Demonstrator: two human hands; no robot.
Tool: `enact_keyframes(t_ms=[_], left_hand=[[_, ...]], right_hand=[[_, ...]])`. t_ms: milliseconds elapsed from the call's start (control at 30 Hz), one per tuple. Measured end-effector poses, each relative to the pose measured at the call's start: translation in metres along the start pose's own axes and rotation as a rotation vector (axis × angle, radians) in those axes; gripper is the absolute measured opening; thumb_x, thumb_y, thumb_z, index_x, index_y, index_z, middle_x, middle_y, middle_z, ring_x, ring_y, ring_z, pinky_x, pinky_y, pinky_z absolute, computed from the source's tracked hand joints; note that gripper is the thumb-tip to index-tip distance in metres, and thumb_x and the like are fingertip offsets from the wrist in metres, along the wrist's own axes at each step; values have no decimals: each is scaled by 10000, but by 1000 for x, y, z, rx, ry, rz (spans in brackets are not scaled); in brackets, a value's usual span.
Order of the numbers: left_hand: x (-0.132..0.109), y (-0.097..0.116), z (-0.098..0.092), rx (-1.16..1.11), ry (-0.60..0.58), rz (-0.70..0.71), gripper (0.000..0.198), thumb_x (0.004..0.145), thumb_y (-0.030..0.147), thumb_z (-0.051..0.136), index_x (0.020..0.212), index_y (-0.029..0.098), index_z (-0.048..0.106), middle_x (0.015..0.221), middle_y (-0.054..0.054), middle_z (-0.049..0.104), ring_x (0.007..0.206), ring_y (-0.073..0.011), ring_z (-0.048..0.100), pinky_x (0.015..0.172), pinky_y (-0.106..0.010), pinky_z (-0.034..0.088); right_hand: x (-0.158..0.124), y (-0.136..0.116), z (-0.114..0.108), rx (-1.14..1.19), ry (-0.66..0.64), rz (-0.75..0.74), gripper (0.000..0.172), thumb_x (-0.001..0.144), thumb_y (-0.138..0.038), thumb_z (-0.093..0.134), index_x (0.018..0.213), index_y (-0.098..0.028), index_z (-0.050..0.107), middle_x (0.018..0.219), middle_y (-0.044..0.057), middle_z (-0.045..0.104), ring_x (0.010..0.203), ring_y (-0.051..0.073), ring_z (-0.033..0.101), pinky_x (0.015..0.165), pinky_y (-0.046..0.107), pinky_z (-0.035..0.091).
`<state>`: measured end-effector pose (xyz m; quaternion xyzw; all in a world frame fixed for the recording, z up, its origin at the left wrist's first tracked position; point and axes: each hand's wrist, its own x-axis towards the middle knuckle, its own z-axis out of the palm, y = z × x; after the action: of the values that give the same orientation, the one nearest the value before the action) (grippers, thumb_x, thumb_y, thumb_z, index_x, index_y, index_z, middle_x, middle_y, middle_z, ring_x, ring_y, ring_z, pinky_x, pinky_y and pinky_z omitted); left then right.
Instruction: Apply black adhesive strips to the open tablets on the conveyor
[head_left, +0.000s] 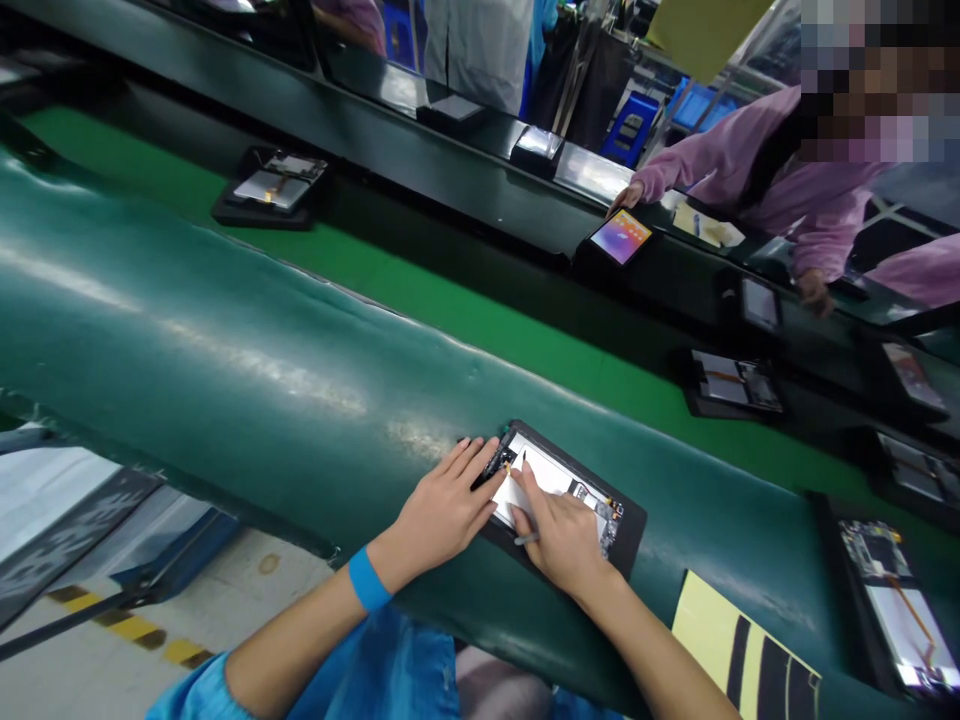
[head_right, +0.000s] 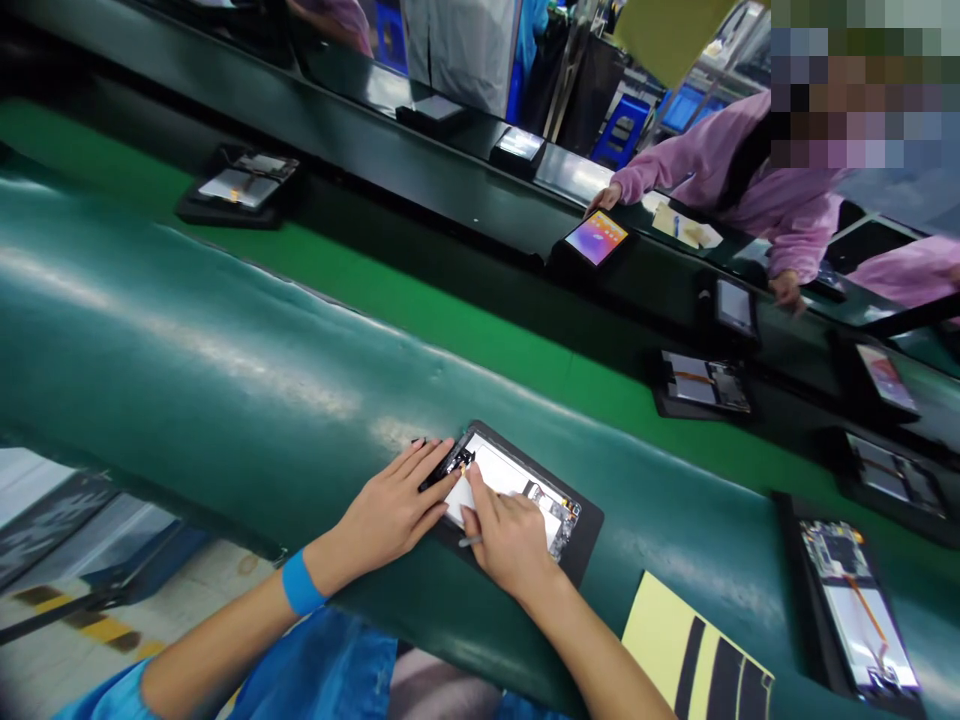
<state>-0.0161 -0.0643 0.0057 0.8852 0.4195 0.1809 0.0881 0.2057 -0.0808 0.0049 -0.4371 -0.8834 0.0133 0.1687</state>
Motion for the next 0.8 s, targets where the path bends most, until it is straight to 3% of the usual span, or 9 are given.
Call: enact_keyframes(t_ms=[267,500,800], left_hand=[[0,5,4,24,-9,-5,433,989,275,530,1400,144,569,1562,-198,456,1436,-357,452,1192,-527,380],[0,7,5,33,-13,-10,433,994,295,530,1396,138,570,1560,-200,458,1438,-357,450,1199,-521,360],[3,14,3,102,-42,-41,452,1001,330,512,1400,124,562,1565,-211,446,1406,-375,483,1183,-519,359]], right_hand=[[2,-4,-3,-30,9,2,720,1063,-256,419,1638,-93,16,1047,114,786,695,193,721,633,305,504],[5,-4,-7,-30,9,-12,709,1077,-275,407,1641,-92,17,923,90,787,661,187,700,624,298,485],[5,-3,-6,-25,-6,-12,701,1070,-276,414,1642,-96,49,917,92,782,662,187,694,627,296,480]])
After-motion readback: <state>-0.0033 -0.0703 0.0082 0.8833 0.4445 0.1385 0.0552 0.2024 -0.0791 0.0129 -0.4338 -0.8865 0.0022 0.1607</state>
